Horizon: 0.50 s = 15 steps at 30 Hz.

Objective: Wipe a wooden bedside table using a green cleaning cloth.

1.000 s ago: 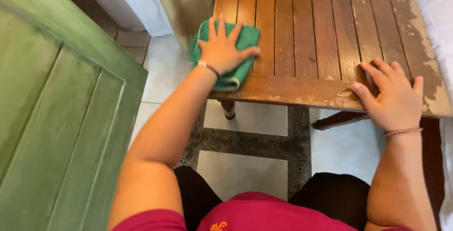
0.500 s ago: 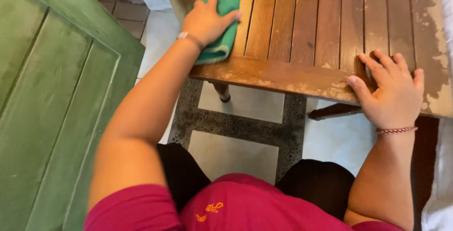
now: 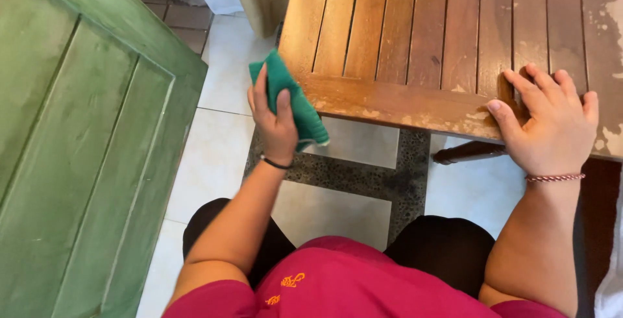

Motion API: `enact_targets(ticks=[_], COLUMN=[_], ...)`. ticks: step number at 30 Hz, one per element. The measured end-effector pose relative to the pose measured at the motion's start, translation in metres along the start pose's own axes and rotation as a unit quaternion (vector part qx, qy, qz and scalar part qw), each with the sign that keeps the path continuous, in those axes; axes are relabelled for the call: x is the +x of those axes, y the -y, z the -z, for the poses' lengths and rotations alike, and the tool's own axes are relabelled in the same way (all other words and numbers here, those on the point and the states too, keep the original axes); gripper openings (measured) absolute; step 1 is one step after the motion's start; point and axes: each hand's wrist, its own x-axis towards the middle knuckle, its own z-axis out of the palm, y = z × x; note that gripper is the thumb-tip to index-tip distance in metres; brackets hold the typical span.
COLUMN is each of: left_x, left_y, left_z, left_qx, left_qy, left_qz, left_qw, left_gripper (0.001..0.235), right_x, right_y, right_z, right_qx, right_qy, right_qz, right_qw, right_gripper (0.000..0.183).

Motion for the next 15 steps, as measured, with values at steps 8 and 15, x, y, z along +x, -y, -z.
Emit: enact_targets(ticks=[8,15], left_x=[-0.030,-0.050], left_y=[0.005,-0.036], left_z=[-0.030,-0.081], left_qx=[0.069,0.230], left_qy=[-0.104,0.085], left_qz=[-0.094,-0.364], left_qw=[0.988,0.899], left_gripper=[0.039,0.032], right_x=[0.003,0.011], right_y=[0.008,0.018], right_z=[0.005,0.014], right_qx=[0.004,-0.004], right_qy=[-0.016,-0.020], right_qz=[-0.002,-0.010], right_qw=[1.000,1.000], right_gripper=[0.038,0.037])
